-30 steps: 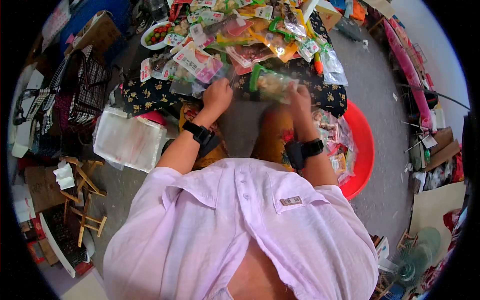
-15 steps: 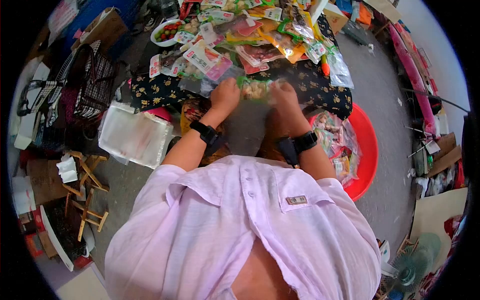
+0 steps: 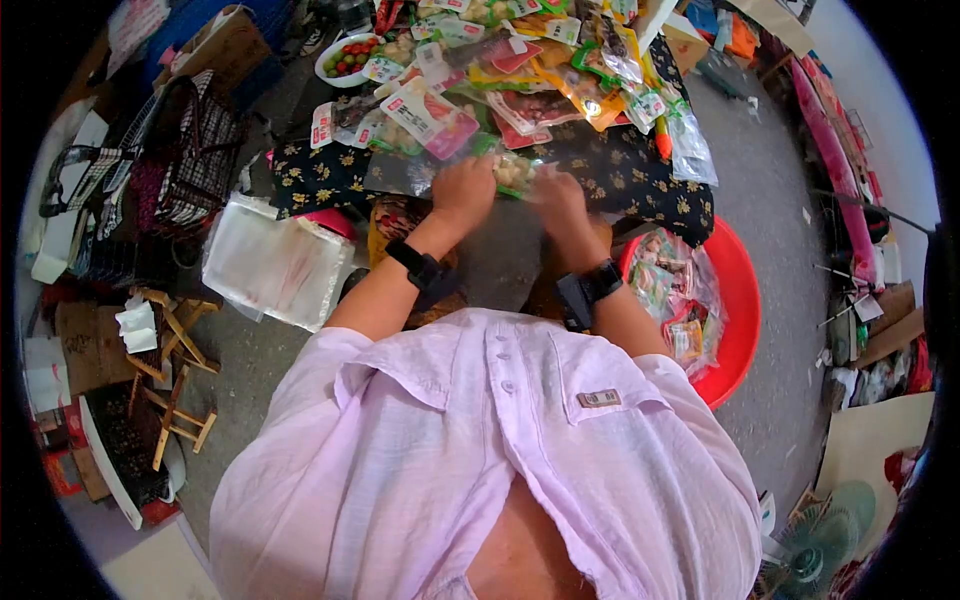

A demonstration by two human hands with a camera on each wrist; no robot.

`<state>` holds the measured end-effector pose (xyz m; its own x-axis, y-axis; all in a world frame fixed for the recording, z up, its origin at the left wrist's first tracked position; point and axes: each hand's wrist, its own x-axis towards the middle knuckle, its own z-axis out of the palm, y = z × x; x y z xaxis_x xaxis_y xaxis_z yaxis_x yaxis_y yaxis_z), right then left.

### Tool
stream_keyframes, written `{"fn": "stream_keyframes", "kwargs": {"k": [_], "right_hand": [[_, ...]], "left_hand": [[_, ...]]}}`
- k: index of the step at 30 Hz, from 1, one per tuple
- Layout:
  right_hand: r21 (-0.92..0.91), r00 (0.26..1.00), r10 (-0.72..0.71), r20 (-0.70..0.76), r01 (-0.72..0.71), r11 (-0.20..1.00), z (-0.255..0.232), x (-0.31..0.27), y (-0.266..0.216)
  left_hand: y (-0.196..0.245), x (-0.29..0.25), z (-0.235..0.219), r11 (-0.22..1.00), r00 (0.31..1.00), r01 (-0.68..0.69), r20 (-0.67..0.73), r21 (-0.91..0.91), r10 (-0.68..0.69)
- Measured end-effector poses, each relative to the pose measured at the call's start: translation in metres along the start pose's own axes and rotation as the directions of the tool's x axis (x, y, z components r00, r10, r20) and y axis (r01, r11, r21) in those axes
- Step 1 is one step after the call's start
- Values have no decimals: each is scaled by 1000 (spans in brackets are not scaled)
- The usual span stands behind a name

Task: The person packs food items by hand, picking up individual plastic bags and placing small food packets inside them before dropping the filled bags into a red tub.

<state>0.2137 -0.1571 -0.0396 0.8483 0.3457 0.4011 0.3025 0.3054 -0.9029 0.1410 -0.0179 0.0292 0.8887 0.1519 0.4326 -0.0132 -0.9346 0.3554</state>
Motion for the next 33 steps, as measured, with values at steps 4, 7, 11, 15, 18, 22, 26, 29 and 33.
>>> {"fn": "stream_keyframes", "kwargs": {"k": [4,7,11,15,18,22,26,29,33], "right_hand": [[284,786,618,-23,-587,758,15,4,-29],[398,774,634,-4,-580,711,26,6,-32],[278,884,460,-82,-423,863,40,2,-35],[374,796,603,52,-575,728,50,8,-34],[319,720,672,174,-687,653,57,7,-43],[-32,854,451,259,-459,888,45,3,5],[267,761,630,158,-647,714,67,10,-17],[430,768,600,223,-630,647,91,15,-40],[545,701,538,469,-708,448,122,29,-13]], "left_hand": [[4,-4,-1,997,997,-73,-13,-15,72],[5,-9,-3,994,995,-100,-32,-40,99],[3,-12,-8,997,995,2,103,-79,6],[-4,-14,-2,995,998,-54,34,-81,57],[-4,-15,-6,996,997,-30,64,-78,35],[-6,-21,-9,998,997,-19,80,-65,24],[3,-25,-23,995,999,-25,-35,-99,22],[3,-27,-35,997,997,59,41,-40,-58],[-20,-27,-45,984,985,132,-97,-122,-144]]}}
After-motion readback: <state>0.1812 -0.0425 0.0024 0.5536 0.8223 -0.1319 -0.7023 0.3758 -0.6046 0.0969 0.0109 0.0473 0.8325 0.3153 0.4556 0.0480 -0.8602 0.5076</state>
